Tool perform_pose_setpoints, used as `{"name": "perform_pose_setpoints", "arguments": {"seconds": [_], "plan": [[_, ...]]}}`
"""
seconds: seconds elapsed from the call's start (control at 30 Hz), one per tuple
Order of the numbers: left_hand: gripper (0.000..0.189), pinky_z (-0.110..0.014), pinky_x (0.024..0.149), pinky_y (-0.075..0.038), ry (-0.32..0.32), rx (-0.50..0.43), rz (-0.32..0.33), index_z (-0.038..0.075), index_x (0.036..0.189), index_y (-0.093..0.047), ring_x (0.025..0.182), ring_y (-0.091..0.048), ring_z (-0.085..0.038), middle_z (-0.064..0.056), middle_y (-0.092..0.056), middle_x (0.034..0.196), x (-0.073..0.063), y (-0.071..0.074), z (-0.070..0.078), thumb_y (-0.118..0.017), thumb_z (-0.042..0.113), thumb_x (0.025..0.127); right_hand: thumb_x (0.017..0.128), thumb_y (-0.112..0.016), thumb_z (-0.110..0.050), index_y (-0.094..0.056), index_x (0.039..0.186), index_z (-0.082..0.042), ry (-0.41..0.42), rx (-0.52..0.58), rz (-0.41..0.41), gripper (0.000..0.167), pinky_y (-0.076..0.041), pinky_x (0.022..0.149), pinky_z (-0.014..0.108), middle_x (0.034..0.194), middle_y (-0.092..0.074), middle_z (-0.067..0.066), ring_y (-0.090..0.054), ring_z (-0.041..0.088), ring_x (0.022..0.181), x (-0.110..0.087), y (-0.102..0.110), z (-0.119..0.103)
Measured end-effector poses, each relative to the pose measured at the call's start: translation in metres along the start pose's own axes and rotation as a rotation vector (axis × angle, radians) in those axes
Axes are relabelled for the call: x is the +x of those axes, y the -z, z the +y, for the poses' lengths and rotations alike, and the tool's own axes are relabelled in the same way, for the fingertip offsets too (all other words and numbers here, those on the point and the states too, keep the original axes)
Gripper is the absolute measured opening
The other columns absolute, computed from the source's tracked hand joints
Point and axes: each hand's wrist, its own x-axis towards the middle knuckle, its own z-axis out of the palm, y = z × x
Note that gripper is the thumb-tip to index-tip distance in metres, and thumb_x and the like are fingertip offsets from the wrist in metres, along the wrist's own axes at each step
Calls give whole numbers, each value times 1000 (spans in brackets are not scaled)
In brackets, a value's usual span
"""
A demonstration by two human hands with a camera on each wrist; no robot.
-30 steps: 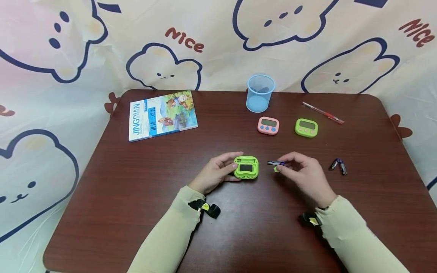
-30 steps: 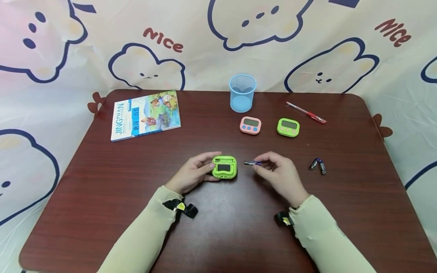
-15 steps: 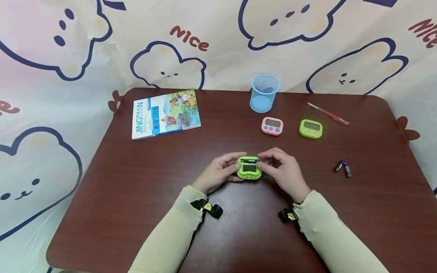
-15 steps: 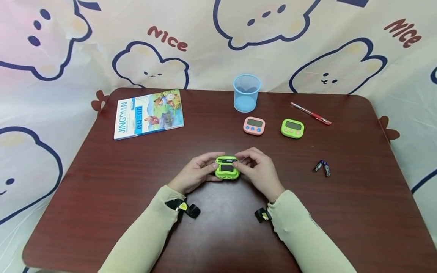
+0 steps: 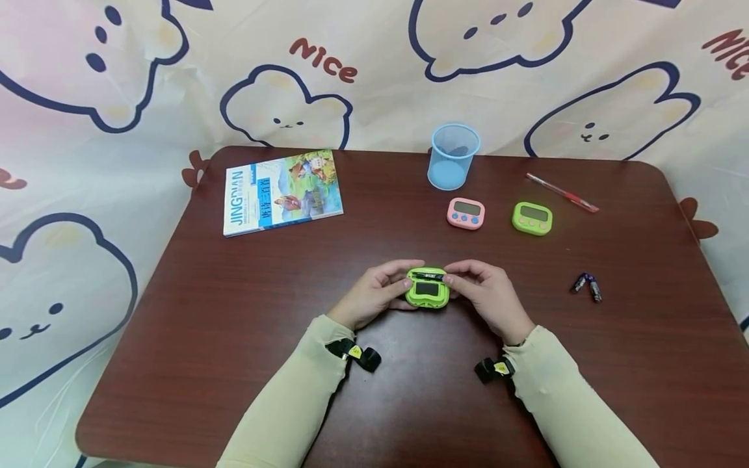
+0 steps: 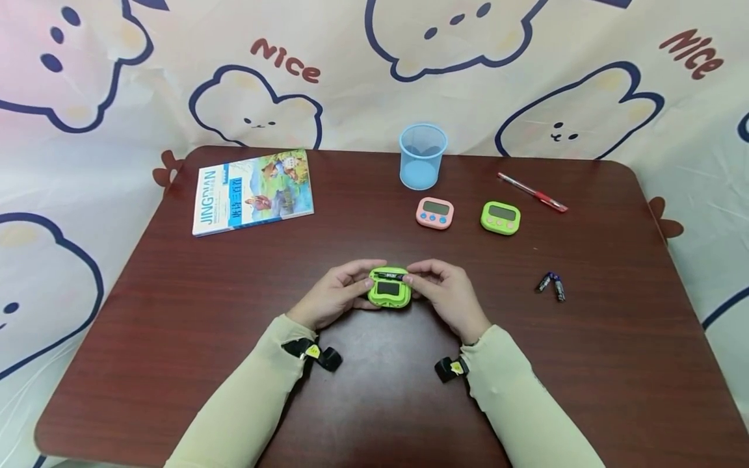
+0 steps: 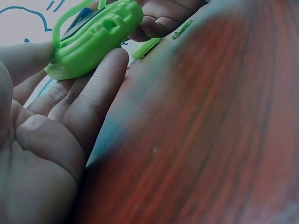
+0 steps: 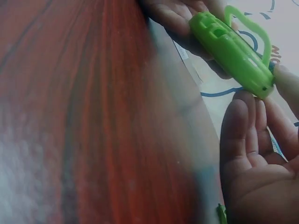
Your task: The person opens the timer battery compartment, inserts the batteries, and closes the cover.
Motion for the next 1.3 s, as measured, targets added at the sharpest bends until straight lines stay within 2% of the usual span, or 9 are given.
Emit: {"name": "perform_pose_setpoints", "arguments": {"seconds": [0.13, 0.23, 0.3, 0.4, 0.53, 0.73, 0.87, 1.07, 1.3], "plan": [[43, -46, 87, -59, 9, 16, -4, -4, 147, -44, 113, -65, -29, -23, -55, 141, 0, 0, 0, -50, 4, 105, 94, -72, -14, -68, 114, 7, -40, 74, -13, 28, -62, 72, 32, 103, -70, 11, -68, 16, 80, 2, -1, 0], [42, -45, 87, -59, 16, 31, -1, -3, 146, -46, 113, -65, -30, -23, -56, 140, 0, 0, 0, -50, 4, 105, 94, -72, -11, -68, 112, 8, -62, 81, -7, 27, -62, 71, 32, 100, -70, 11, -67, 16, 77, 2, -3, -3], [42, -45, 87, -59, 20, 43, -2, -2, 146, -47, 114, -65, -31, -22, -57, 139, 1, -1, 0, -51, 4, 105, 94, -71, -11, -69, 109, 7, -63, 23, 16, 24, -60, 68, 30, 96, -70, 11, -66, 15, 75, 2, -5, -5], [42, -44, 87, -59, 17, 58, 1, -2, 145, -48, 115, -65, -31, -22, -57, 138, 1, -1, -1, -52, 3, 104, 93, -70, -13, -71, 103, 2, -41, -135, 65, 18, -55, 62, 26, 88, -68, 9, -61, 16, 73, 3, -10, -9], [42, -45, 87, -59, 8, 52, 4, -3, 146, -47, 114, -65, -29, -23, -57, 138, 2, -3, -2, -52, 3, 104, 92, -70, -17, -73, 100, -4, 0, -291, 88, 16, -52, 57, 27, 81, -67, 6, -59, 20, 71, 1, -8, -14], [44, -45, 87, -59, -5, 23, 17, -3, 148, -44, 115, -64, -31, -24, -56, 139, 3, -3, -3, -51, 4, 105, 95, -72, -26, -73, 107, -7, 73, -307, 56, 22, -55, 57, 33, 84, -68, 9, -60, 21, 70, 1, 20, -13], [45, -46, 88, -58, -6, 12, 19, -4, 148, -43, 120, -60, -40, -24, -55, 140, 1, -2, -2, -51, 3, 105, 94, -74, -23, -73, 110, -9, 115, -448, 50, 22, -50, 59, 27, 88, -67, 5, -56, 20, 75, 2, 43, -10], [45, -46, 89, -58, 1, 5, 24, -4, 148, -43, 123, -58, -43, -23, -55, 141, 0, -2, 0, -51, 3, 104, 89, -79, -22, -74, 112, -14, 85, -684, -56, 25, -46, 67, 30, 98, -63, 1, -52, 20, 81, 1, 73, -4], [45, -45, 88, -58, -1, 7, 19, -5, 148, -42, 123, -57, -44, -24, -55, 140, 1, -2, -1, -51, 2, 104, 86, -80, -18, -76, 103, -11, 18, -762, -130, 19, -47, 72, 34, 97, -63, 3, -54, 20, 84, -2, 85, -3]]}}
